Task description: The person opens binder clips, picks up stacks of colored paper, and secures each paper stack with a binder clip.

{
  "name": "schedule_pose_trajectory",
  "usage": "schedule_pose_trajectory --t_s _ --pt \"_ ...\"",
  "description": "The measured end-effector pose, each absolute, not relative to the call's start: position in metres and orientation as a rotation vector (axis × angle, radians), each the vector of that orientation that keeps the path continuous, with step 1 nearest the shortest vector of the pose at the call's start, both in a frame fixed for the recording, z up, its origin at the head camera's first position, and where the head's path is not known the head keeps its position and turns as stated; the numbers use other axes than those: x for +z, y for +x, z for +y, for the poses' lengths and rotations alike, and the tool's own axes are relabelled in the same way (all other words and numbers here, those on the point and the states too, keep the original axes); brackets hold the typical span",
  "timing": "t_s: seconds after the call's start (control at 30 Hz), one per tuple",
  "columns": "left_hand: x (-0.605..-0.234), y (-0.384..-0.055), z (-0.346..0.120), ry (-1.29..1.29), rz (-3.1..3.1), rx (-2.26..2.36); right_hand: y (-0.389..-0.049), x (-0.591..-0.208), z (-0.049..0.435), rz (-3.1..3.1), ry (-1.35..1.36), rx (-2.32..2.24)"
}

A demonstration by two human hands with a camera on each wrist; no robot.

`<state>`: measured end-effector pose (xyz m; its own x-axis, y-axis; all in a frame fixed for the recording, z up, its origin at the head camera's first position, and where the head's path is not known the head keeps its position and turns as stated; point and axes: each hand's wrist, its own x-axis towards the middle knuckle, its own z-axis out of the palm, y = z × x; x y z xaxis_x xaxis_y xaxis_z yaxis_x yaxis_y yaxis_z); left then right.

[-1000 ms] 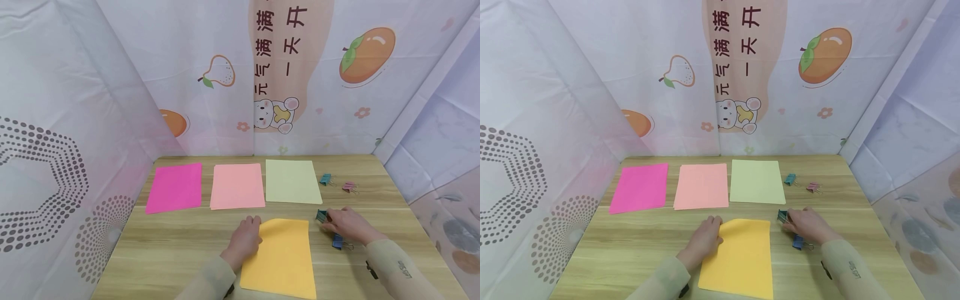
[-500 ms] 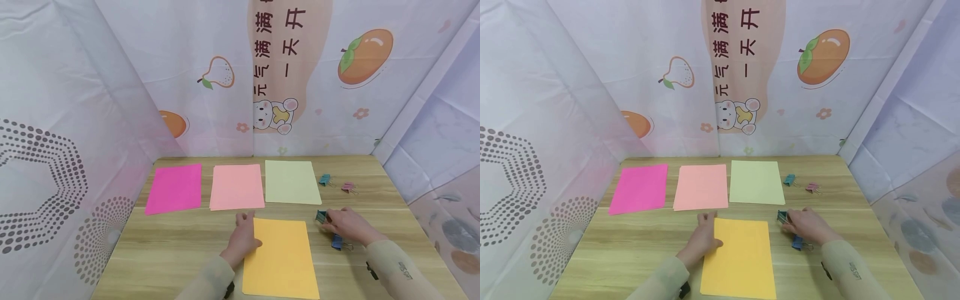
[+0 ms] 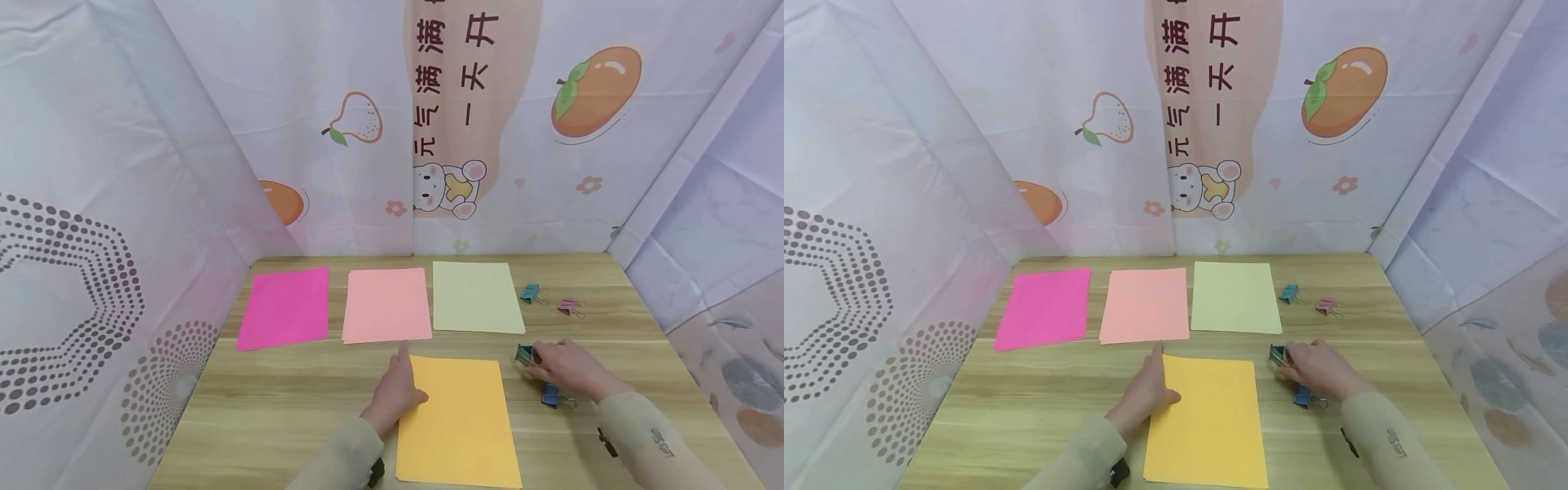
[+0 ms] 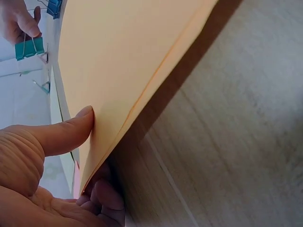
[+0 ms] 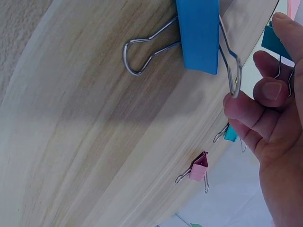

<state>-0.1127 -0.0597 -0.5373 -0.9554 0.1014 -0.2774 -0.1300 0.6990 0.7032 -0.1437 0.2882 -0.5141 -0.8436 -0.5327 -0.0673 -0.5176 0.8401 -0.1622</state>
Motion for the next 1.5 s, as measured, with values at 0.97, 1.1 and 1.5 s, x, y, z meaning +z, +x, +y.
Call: schedule_pose_trajectory --t_s 0.97,1.1,1.5 --pt "-0.529 -0.127 -0.075 -0.015 2.534 1.202 -0.145 -0.515 0.289 2.907 -0.850 -0.186" --pt "-0.527 -0.127 -0.079 0.033 2.536 1.213 -0.145 -0.513 0.288 2.898 -0.841 -0.192" --pt "-0.534 -0.129 -0.090 0.082 2.482 1.353 -0.145 -0.507 0.284 2.878 -0.845 -0.199"
